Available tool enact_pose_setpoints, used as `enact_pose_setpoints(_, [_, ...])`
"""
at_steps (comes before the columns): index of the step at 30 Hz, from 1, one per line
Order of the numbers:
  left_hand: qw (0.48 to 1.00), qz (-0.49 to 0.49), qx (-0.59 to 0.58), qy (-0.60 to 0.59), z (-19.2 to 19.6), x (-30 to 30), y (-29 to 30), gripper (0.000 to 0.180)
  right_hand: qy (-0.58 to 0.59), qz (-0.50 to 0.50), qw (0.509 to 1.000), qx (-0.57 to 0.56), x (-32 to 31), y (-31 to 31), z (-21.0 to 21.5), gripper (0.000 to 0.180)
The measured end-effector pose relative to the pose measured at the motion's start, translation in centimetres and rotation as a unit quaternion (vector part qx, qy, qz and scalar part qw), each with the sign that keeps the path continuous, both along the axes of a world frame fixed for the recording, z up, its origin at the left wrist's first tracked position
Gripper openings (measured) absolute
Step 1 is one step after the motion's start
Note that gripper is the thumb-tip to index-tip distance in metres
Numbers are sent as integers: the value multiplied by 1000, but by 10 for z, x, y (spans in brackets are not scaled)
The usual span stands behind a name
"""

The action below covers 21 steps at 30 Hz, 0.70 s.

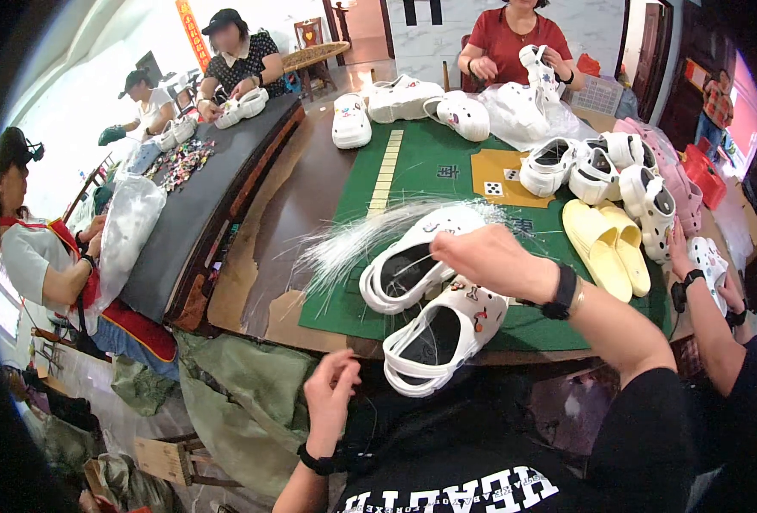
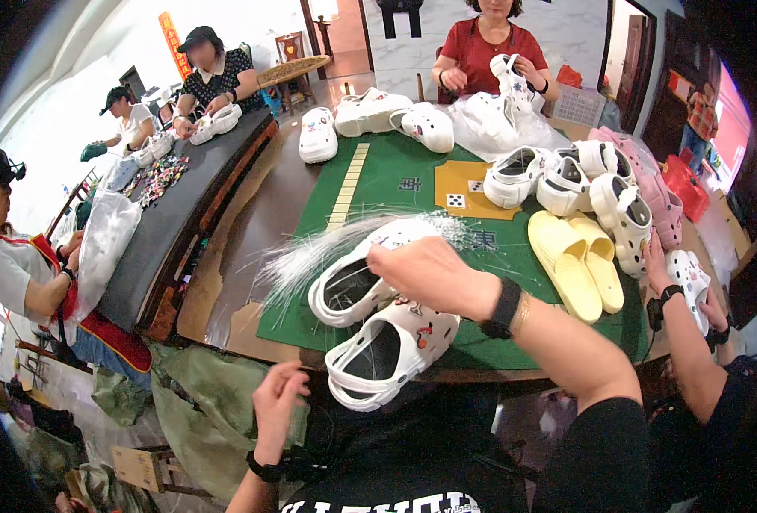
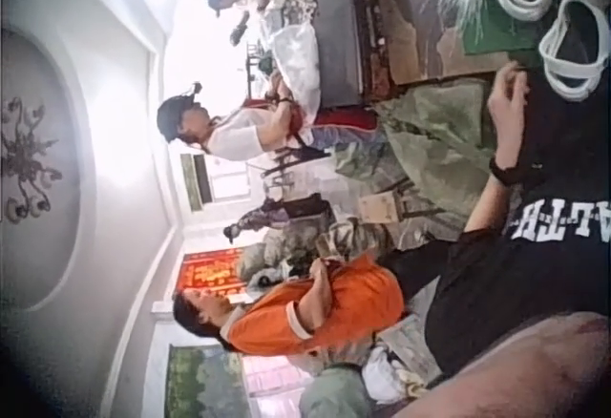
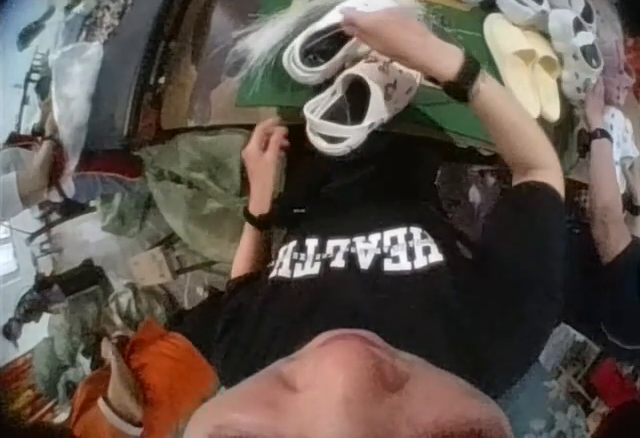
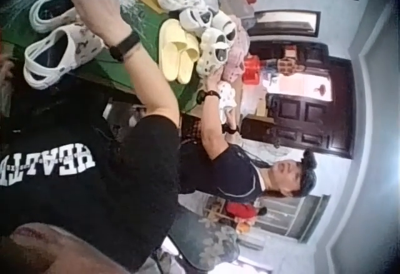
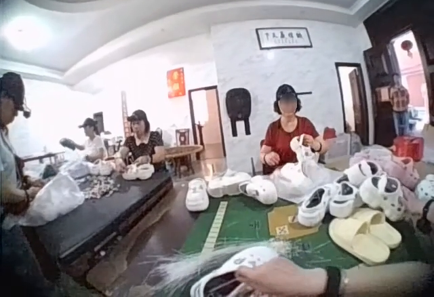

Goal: Decorating and organizing foam clogs with decorative charms in a manufacturing setting.

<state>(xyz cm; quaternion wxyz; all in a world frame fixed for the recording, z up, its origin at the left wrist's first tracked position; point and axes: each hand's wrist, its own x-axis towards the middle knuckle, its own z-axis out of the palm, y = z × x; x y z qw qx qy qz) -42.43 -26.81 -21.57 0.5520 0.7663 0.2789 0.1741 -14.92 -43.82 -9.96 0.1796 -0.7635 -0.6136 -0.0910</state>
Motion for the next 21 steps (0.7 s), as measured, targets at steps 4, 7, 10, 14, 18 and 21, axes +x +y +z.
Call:
enact_pose_setpoints(4, [982, -18, 167, -90, 38, 26, 5, 45, 102, -51, 991, 75, -26, -33, -15, 11])
enact_pose_setpoints(7, [957, -62, 265, -101, 47, 65, 10, 55, 170, -134, 974, 62, -61, -51, -35, 26])
enact_pose_setpoints(10, [887, -101, 443, -81, 52, 107, 16, 65, 87, -132, 983, 98, -90, -42, -41, 37])
enact_pose_setpoints(14, [885, -144, 437, -74, 37, 130, 39, 42, -55, -168, 980, 93, -93, -33, -55, 39])
enact_pose_setpoints(18, [892, -77, 441, -59, 49, 107, 15, 19, -100, -199, 962, 157, -67, -41, -56, 36])
enact_pose_setpoints(21, [898, -42, 435, -40, 49, 68, -17, 19, -80, -194, 963, 168, -58, -38, -48, 36])
